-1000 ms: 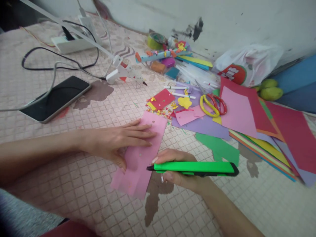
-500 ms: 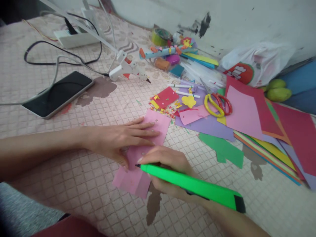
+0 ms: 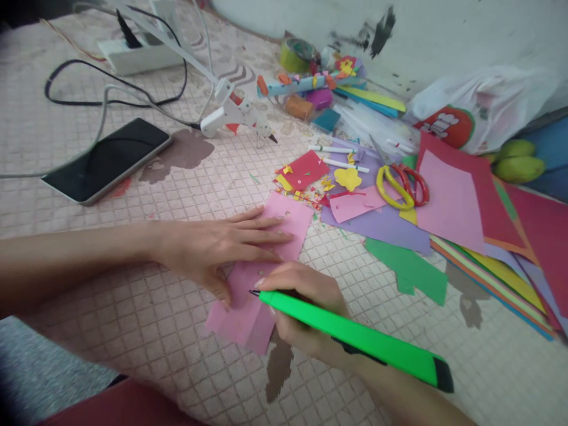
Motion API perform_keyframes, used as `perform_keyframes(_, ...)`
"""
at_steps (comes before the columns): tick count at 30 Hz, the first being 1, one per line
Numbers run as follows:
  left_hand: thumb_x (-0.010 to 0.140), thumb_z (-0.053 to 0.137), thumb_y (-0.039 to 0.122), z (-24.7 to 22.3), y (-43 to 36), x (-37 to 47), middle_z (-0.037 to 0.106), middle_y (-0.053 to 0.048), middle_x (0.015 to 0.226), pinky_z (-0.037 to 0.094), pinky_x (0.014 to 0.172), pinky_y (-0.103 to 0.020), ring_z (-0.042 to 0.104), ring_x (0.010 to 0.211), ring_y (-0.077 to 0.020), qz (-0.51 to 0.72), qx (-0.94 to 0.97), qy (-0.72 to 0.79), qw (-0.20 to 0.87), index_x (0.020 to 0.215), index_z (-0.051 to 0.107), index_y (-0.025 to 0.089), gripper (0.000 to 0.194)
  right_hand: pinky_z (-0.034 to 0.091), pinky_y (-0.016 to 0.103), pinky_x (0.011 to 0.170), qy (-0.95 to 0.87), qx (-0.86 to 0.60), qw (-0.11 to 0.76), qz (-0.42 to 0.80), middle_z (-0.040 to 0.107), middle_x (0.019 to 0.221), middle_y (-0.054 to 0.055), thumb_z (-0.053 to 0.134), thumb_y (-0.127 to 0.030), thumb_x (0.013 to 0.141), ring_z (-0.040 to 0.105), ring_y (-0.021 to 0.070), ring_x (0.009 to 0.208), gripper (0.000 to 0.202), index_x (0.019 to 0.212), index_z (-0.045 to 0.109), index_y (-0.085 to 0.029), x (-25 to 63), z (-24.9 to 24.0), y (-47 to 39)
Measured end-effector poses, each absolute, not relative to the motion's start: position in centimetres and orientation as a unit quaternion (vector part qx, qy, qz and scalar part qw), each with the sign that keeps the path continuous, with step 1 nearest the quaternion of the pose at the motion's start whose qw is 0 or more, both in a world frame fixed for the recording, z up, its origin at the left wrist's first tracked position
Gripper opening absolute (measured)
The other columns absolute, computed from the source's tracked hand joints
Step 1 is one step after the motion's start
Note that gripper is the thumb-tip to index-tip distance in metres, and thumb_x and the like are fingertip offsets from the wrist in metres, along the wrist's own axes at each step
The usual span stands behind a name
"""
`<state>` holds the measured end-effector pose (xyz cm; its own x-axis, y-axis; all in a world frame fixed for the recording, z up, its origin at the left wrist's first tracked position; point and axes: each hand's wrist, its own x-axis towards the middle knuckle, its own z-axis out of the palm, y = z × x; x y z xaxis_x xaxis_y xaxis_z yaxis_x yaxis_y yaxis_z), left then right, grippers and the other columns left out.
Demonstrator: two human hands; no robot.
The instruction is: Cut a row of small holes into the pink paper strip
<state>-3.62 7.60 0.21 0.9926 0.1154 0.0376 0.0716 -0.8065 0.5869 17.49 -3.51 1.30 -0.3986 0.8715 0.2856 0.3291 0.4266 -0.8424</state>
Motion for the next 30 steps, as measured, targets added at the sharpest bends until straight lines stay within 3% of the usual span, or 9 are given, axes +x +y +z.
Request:
perform_keyframes(20,0.075,0.073,0.045,0.19,7.55,-3.61,0.017,-0.01,0.159,-0.009,0.12,-0.048,0.003,0.149,-0.0306,0.018,0.96,0.049,0.274,0.145,0.041,0.013,0.083,0.056,0.027,0.067,-0.758,-0.393,0.374,0.363,0.07,0.085,0.004,0.056,-0.005,0.081,0.067,0.0146,0.078,0.026,0.098,0.066,-0.021,17.2,1.15,-3.83)
perform_keyframes(30,0.072,0.076,0.044,0.13,7.61,-3.69,0.022,-0.008,0.158,-0.008,0.12,-0.046,0.005,0.149,-0.0305,0.034,0.957,0.053,0.284,0.143,0.044,0.017,0.082,0.058,0.03,0.062,-0.766,-0.398,0.364,0.35,0.071,0.084,0.004,0.055,-0.008,0.083,0.068,0.0169,0.075,0.026,0.099,0.065,-0.026,17.06,1.53,-3.75)
